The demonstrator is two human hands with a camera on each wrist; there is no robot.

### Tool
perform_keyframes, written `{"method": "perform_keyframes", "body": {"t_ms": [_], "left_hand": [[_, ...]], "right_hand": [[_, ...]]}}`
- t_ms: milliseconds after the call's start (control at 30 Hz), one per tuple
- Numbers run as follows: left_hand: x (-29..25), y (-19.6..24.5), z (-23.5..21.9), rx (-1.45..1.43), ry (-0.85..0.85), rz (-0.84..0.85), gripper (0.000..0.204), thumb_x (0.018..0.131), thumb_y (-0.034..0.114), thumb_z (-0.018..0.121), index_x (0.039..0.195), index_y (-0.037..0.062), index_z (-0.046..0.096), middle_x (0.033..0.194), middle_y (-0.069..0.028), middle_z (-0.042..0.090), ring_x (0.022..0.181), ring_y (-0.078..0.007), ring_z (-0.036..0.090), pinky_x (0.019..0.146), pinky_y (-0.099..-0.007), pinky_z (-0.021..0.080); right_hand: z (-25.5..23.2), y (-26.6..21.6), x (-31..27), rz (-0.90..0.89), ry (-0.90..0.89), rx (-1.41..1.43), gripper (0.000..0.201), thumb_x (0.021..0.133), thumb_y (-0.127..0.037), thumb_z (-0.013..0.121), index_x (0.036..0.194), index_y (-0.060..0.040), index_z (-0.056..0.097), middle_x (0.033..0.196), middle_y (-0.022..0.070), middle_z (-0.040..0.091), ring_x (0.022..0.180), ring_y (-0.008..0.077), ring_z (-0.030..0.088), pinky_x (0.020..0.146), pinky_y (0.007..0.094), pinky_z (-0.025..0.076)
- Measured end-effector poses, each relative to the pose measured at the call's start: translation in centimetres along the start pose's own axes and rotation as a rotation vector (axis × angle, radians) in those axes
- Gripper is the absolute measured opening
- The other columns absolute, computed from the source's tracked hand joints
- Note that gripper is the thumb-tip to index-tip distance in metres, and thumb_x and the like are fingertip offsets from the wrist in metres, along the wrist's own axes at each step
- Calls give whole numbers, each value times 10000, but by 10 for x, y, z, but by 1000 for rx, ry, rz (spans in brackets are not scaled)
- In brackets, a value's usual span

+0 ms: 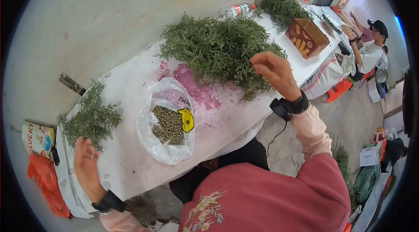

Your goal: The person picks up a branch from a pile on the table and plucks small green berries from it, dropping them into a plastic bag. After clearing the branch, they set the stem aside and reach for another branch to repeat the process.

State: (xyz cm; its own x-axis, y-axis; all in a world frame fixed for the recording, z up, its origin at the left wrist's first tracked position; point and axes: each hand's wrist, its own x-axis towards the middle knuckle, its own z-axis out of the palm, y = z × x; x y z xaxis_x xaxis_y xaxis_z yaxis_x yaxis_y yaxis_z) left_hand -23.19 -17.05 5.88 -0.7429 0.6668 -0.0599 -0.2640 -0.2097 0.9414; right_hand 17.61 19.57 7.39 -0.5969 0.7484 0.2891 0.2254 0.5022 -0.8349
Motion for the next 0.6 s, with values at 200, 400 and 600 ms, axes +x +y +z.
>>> {"method": "perform_keyframes", "body": {"t_ms": [200,400,600], "left_hand": [[-72,-61,136,83,-276,-80,271,837,121,569,1056,-37,571,902,-155,622,724,-191,597,683,-305,488],[-100,-91,191,-48,-462,-212,220,836,14,552,1048,-42,577,934,-148,633,751,-161,606,696,-281,496],[-97,-118,195,-129,-481,-318,239,861,56,557,1080,-38,562,935,-143,635,758,-145,602,682,-259,496]], "right_hand": [[51,13,69,-420,4,-481,302,757,-89,611,1047,-21,564,987,133,595,764,252,595,657,308,470],[77,24,110,-273,-243,-708,409,725,-104,625,1114,-23,527,850,137,626,743,334,598,646,357,481],[43,1,47,-231,-143,-201,454,720,-31,630,1160,-35,514,705,80,610,589,229,592,559,310,481]]}}
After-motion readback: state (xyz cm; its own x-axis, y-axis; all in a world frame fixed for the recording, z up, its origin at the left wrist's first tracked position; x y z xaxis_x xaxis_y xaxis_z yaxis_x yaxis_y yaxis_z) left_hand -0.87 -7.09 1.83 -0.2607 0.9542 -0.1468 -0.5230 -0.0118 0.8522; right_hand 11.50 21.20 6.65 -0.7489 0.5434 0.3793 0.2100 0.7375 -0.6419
